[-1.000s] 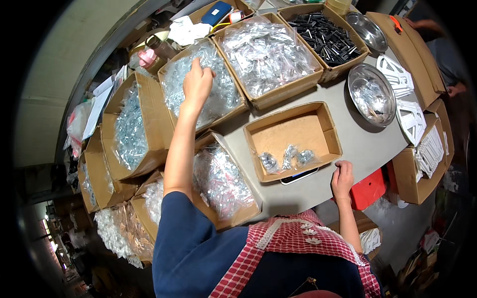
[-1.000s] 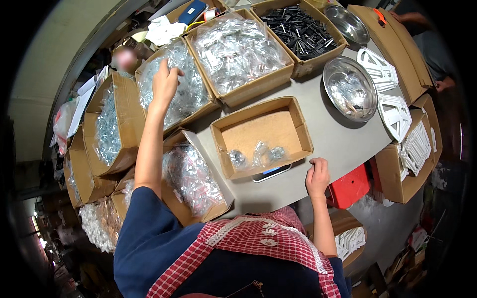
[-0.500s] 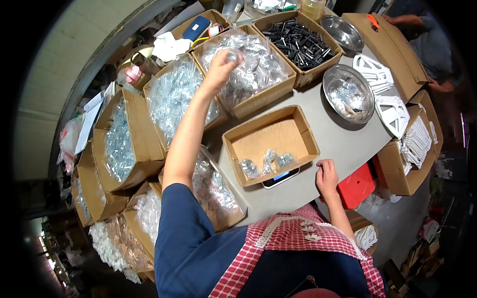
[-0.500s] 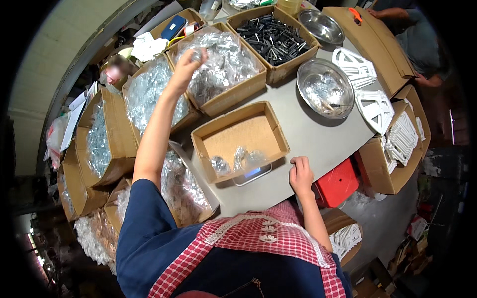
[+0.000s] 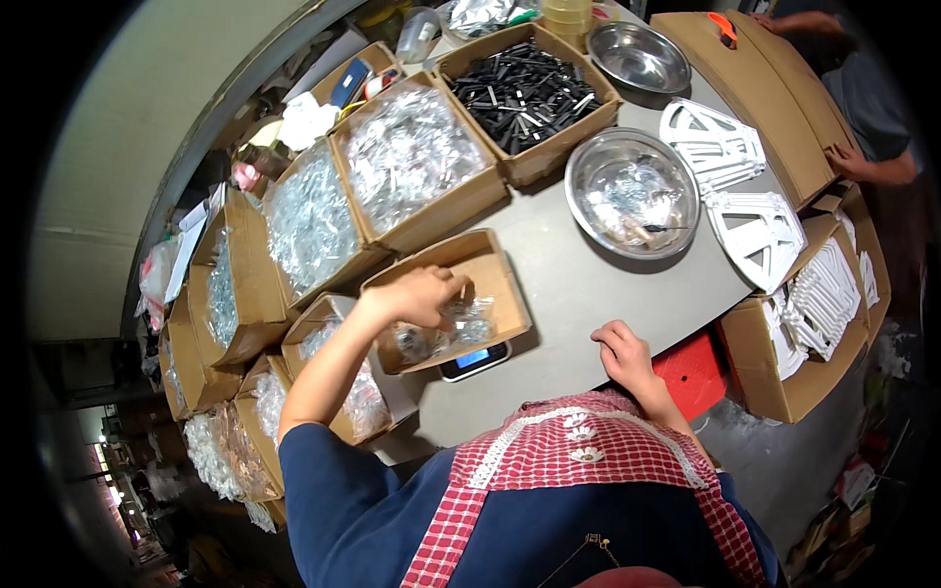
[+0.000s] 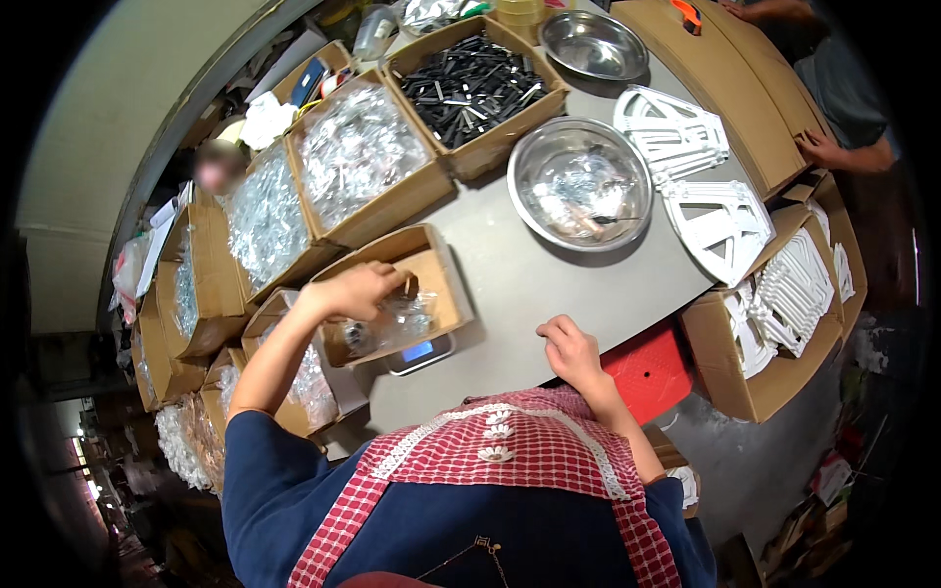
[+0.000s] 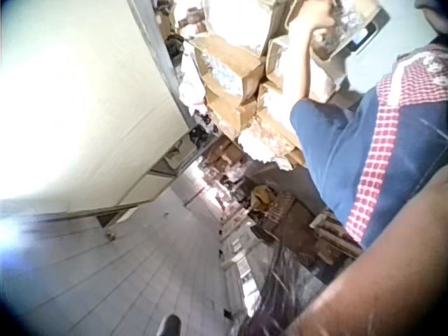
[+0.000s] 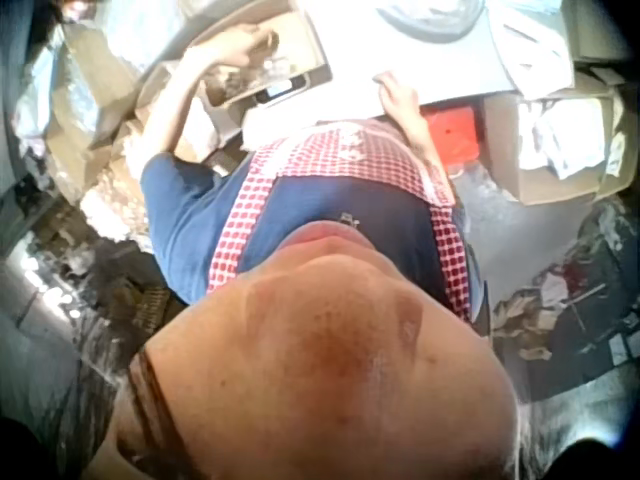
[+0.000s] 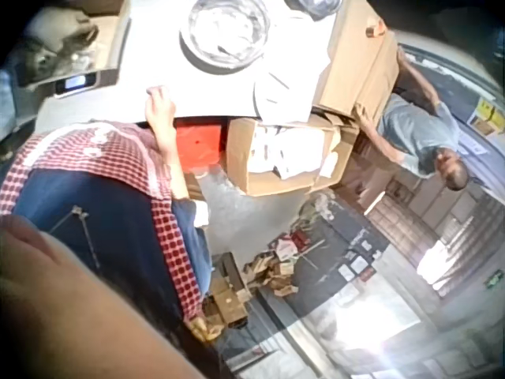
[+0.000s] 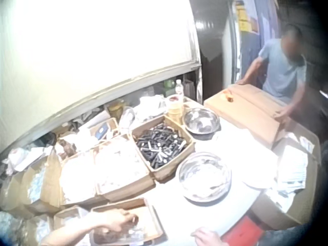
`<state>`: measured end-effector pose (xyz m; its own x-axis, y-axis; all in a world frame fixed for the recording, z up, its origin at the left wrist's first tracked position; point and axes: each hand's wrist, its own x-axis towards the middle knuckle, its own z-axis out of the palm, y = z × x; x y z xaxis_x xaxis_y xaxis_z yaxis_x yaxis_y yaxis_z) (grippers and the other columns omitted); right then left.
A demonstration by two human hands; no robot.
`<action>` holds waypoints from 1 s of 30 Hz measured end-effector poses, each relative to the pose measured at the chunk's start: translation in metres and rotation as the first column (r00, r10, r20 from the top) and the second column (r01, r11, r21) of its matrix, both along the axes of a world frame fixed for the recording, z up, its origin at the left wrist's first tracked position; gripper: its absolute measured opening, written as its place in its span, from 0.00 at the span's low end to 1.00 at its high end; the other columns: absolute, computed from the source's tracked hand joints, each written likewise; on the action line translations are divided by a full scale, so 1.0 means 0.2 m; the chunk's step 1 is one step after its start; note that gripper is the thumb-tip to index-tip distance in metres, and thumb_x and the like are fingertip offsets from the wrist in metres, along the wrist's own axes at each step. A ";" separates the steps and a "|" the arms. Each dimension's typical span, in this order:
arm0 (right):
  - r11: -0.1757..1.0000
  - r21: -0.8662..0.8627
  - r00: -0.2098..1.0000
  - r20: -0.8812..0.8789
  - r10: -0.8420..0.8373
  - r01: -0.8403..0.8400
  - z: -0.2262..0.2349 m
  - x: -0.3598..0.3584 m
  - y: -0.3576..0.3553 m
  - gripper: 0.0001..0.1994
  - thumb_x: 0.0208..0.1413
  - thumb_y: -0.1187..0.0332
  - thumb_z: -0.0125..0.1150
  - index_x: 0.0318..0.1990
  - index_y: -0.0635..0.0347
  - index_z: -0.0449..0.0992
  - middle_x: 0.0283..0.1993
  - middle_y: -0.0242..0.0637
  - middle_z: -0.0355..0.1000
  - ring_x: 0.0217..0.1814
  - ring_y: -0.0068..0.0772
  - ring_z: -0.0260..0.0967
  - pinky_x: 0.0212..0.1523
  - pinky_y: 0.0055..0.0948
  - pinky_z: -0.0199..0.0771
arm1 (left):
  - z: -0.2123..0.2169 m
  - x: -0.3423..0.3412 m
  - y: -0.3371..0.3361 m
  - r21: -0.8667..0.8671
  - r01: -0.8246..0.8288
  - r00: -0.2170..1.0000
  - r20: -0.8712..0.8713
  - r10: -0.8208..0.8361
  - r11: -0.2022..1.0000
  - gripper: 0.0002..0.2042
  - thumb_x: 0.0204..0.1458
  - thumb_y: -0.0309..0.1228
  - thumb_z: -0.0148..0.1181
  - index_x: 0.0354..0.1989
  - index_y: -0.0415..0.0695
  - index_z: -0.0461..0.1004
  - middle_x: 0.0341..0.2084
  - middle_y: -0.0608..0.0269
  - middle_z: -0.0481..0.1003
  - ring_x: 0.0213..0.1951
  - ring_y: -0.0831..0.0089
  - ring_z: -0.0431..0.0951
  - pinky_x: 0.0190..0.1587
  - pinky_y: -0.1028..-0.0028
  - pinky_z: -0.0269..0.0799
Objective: The person sorts white plastic frames from a cardboard box and stacks them on a table. They then pick up a metal bowl and place it on a digital scale, followed by placing a small plastic bag of hardware into the bowl. The person continues to gather various small plastic bags containing screws and fittings from surrounding boxes and places them into the bowl on the scale.
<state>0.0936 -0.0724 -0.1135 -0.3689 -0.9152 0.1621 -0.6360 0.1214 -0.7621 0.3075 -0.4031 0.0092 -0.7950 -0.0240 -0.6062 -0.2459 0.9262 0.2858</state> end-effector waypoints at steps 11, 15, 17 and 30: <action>0.985 -0.066 0.982 0.085 0.166 -0.161 -0.05 -0.40 0.05 0.09 0.48 0.77 0.57 0.38 0.57 0.77 0.38 0.37 0.70 0.31 0.41 0.74 0.31 0.36 0.76 | -0.17 -1.24 -0.74 -0.525 -0.471 0.777 -0.628 0.051 0.709 0.11 0.43 0.29 0.58 0.37 0.50 0.78 0.36 0.57 0.74 0.49 0.58 0.71 0.50 0.61 0.69; 0.970 -0.064 0.950 0.198 0.242 -0.234 -0.06 -0.47 0.03 0.09 0.49 0.77 0.57 0.39 0.58 0.77 0.38 0.37 0.70 0.34 0.40 0.73 0.33 0.35 0.76 | -0.28 -1.25 -0.91 -0.256 -0.586 0.647 -0.718 0.255 0.769 0.08 0.45 0.25 0.54 0.34 0.46 0.76 0.33 0.58 0.78 0.41 0.55 0.75 0.46 0.64 0.70; 0.967 -0.074 0.940 0.225 0.256 -0.245 -0.10 -0.47 0.02 0.10 0.48 0.78 0.57 0.39 0.58 0.77 0.38 0.37 0.70 0.34 0.40 0.73 0.33 0.34 0.76 | -0.29 -1.17 -0.94 0.282 -0.702 0.207 -0.797 0.567 0.654 0.06 0.51 0.24 0.52 0.35 0.45 0.74 0.30 0.60 0.78 0.33 0.59 0.77 0.39 0.68 0.71; 0.958 -0.019 0.936 0.207 0.285 -0.287 -0.04 -0.41 -0.02 0.09 0.50 0.81 0.51 0.37 0.63 0.75 0.37 0.41 0.70 0.35 0.37 0.69 0.31 0.29 0.68 | 0.08 -0.02 0.36 -0.085 -0.573 0.555 -0.772 0.310 0.815 0.08 0.48 0.30 0.62 0.37 0.50 0.81 0.32 0.61 0.79 0.36 0.62 0.79 0.39 0.71 0.75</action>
<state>0.0117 -0.0772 -0.1211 -0.1156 -0.9883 0.0991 -0.4747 -0.0326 -0.8795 0.3040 -0.3302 0.0244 -0.7931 -0.5626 0.2334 -0.4951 0.8186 0.2911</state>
